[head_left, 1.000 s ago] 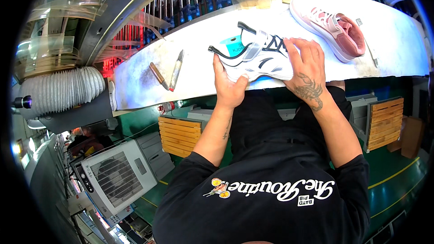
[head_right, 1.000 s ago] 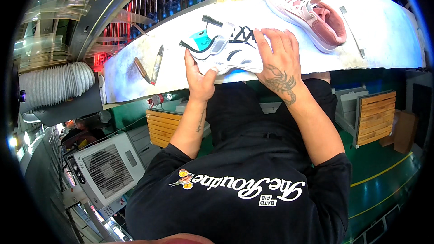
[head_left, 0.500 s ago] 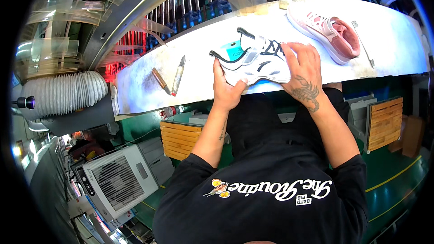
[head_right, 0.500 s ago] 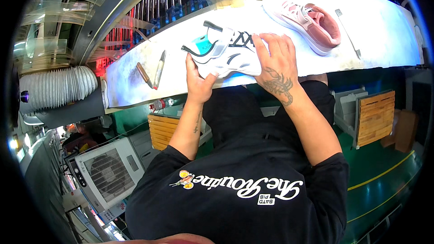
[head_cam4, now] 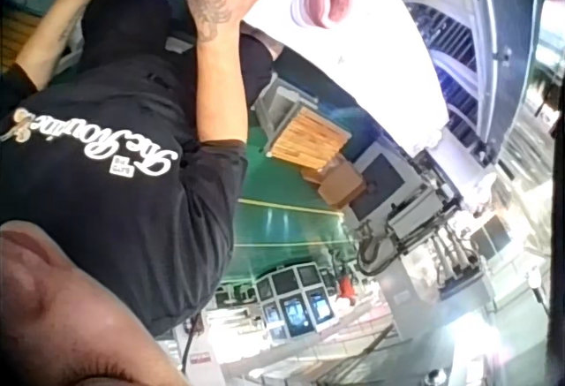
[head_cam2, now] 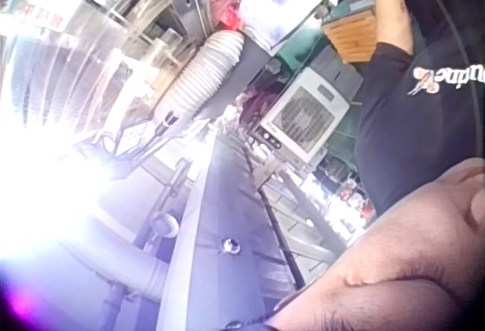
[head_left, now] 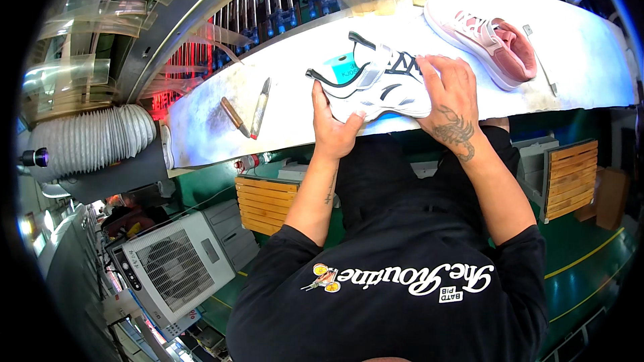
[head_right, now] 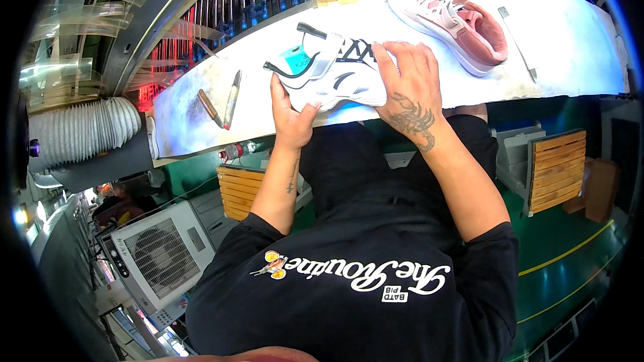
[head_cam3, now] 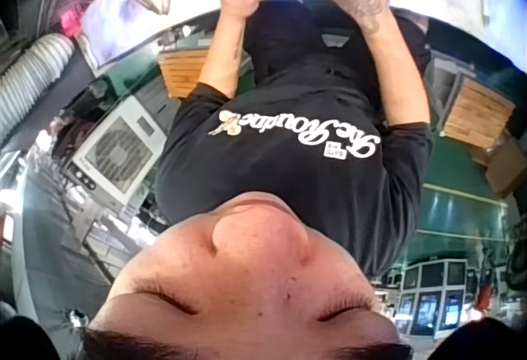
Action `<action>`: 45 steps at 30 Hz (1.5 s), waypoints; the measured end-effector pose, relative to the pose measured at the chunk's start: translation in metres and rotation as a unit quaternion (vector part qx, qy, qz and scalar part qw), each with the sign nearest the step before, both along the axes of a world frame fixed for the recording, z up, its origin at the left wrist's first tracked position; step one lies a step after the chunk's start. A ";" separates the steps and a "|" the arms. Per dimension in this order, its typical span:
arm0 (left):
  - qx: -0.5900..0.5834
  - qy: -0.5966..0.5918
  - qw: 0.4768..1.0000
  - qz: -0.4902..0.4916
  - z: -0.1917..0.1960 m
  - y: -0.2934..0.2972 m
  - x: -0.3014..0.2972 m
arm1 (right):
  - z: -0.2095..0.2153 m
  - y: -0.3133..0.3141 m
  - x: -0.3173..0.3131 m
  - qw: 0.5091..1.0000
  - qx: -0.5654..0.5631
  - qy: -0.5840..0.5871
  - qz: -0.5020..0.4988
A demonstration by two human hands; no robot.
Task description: The person threads a white shoelace through the eyelets of a pink sneaker, pulling it tight and adjusting the fit. They then receive a white and silver sneaker from a coworker and inspect it by turning it over in their hands.
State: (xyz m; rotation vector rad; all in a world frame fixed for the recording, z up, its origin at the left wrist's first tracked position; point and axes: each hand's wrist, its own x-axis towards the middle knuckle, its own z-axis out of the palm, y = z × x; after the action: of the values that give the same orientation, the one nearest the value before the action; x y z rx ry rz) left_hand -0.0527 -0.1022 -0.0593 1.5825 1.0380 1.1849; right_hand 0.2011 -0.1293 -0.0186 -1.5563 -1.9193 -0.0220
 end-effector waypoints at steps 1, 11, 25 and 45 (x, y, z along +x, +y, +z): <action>0.006 -0.001 1.000 0.004 0.000 0.000 0.001 | 0.000 0.000 0.000 1.000 -0.001 0.001 0.001; 0.033 0.048 0.998 0.010 0.006 -0.005 0.003 | -0.001 0.001 0.001 1.000 -0.012 -0.013 0.001; 0.037 0.036 0.999 0.018 -0.001 -0.004 0.007 | -0.001 -0.002 -0.006 0.999 -0.034 -0.024 -0.014; 0.104 0.125 0.987 0.015 -0.005 -0.009 0.003 | -0.010 -0.005 -0.002 0.999 -0.023 -0.032 -0.012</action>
State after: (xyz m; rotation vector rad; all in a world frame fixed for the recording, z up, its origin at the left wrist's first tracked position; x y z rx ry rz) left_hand -0.0501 -0.1107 -0.0644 1.9225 1.1299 1.1655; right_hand 0.1989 -0.1343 -0.0287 -1.6277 -1.9635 -0.0391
